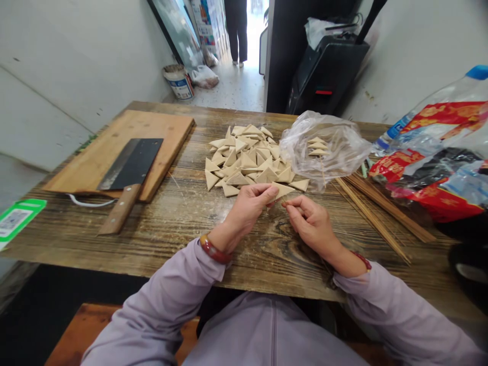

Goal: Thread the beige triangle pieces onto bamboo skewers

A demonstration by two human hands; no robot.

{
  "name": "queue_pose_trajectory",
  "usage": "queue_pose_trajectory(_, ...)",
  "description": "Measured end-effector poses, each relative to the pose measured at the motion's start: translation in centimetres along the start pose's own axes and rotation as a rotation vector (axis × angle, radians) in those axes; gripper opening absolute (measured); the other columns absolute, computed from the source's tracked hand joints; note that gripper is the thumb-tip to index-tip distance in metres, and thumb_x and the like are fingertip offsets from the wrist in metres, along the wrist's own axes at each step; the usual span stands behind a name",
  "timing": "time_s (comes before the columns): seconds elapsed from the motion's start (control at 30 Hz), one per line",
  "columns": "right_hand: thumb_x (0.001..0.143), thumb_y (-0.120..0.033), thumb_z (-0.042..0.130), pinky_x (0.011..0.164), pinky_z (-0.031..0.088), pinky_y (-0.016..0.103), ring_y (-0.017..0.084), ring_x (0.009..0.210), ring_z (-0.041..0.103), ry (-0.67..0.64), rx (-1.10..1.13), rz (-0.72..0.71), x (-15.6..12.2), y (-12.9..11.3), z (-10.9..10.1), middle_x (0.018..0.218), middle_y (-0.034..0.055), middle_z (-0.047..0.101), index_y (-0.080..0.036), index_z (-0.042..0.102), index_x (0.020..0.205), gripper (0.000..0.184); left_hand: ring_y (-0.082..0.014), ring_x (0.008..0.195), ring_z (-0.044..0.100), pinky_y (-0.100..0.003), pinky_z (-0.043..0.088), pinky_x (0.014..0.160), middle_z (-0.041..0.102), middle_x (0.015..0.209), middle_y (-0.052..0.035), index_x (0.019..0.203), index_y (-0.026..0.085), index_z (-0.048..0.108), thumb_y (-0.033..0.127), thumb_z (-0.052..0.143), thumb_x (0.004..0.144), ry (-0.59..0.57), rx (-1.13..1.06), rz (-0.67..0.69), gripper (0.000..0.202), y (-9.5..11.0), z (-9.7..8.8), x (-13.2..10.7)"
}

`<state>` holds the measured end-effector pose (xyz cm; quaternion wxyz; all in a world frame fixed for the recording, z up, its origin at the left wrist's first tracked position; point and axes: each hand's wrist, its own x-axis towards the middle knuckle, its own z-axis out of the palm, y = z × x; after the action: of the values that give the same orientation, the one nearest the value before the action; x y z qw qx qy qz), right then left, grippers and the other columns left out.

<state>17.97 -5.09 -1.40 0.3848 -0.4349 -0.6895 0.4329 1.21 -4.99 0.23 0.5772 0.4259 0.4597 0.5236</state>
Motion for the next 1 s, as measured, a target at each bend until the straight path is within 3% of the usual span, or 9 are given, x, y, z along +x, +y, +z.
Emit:
queue_pose_trajectory(0.2, 0.088, -0.035, 0.057, 0.044, 0.032, 0.023, 0.008, 0.041, 0.042, -0.003, 0.058, 0.025, 0.4, -0.1, -0.2, 0.051, -0.0067, 0.049, -0.02, 0.06, 0.08, 0.017, -0.009, 0.062, 0.043, -0.025, 0.033, 0.06, 0.057, 0.067, -0.0009, 0.075, 0.012, 0.072, 0.045, 0.071, 0.08, -0.07, 0.035, -0.002, 0.033, -0.1, 0.4, -0.3)
queue_pose_trajectory(0.33, 0.088, -0.038, 0.059, 0.044, 0.032, 0.022, 0.009, 0.042, 0.042, 0.065, 0.125, 0.069, 0.8, 0.2, -0.9, 0.051, -0.007, 0.049, -0.019, 0.061, 0.086, 0.019, -0.0108, 0.066, 0.051, -0.024, 0.039, 0.063, 0.064, 0.076, -0.0028, 0.09, 0.014, 0.075, 0.046, 0.071, 0.08, 0.077, 0.096, 0.07, 0.034, 0.4, -0.9, 0.6)
queue_pose_trajectory(0.43, 0.087, -0.04, 0.061, 0.043, 0.03, 0.023, 0.009, 0.041, 0.041, 0.12, 0.169, 0.1, 1.3, 0.3, -1.6, 0.049, -0.0076, 0.047, -0.019, 0.061, 0.088, 0.021, -0.0133, 0.072, 0.055, -0.026, 0.042, 0.068, 0.066, 0.076, -0.0039, 0.085, 0.015, 0.074, 0.039, 0.066, 0.085, 0.167, 0.306, 0.176, 0.026, 0.3, -1.9, 1.4)
queue_pose_trajectory(0.6, 0.086, -0.041, 0.062, 0.042, 0.027, 0.023, 0.009, 0.04, 0.039, 0.168, 0.223, 0.118, 1.8, 0.5, -1.9, 0.049, -0.007, 0.048, -0.02, 0.061, 0.087, 0.02, -0.0184, 0.08, 0.058, -0.033, 0.045, 0.08, 0.065, 0.083, -0.0073, 0.086, 0.015, 0.075, 0.028, 0.065, 0.086, 0.068, 0.846, 0.304, 0.016, -0.8, -2.2, 1.8)
queue_pose_trajectory(0.77, 0.087, -0.043, 0.062, 0.043, 0.029, 0.024, 0.009, 0.042, 0.041, 0.133, 0.235, 0.098, 1.7, 0.4, -1.6, 0.049, -0.0073, 0.047, -0.02, 0.061, 0.089, 0.022, -0.0253, 0.097, 0.057, -0.04, 0.047, 0.091, 0.062, 0.1, -0.0106, 0.103, 0.017, 0.074, 0.032, 0.078, 0.075, -0.03, 1.12, 0.367, 0.032, -1.3, -2.3, 1.7)
queue_pose_trajectory(0.87, 0.086, -0.044, 0.063, 0.044, 0.029, 0.024, 0.009, 0.042, 0.042, 0.125, 0.229, 0.086, 1.6, 0.4, -1.5, 0.05, -0.0074, 0.047, -0.02, 0.061, 0.088, 0.025, -0.0246, 0.097, 0.058, -0.04, 0.047, 0.09, 0.063, 0.101, -0.0105, 0.103, 0.019, 0.074, 0.027, 0.072, 0.08, -0.07, 1.17, 0.389, 0.025, -1.4, -2.5, 1.7)
queue_pose_trajectory(1.0, 0.085, -0.043, 0.062, 0.044, 0.03, 0.024, 0.009, 0.042, 0.042, 0.114, 0.239, 0.08, 1.7, 0.3, -1.4, 0.05, -0.0072, 0.048, -0.02, 0.06, 0.086, 0.024, -0.0217, 0.088, 0.062, -0.036, 0.047, 0.086, 0.069, 0.094, -0.0107, 0.097, 0.018, 0.076, 0.025, 0.061, 0.088, 0.008, 1.04, 0.36, 0.019, -1.5, -2.6, 1.9)
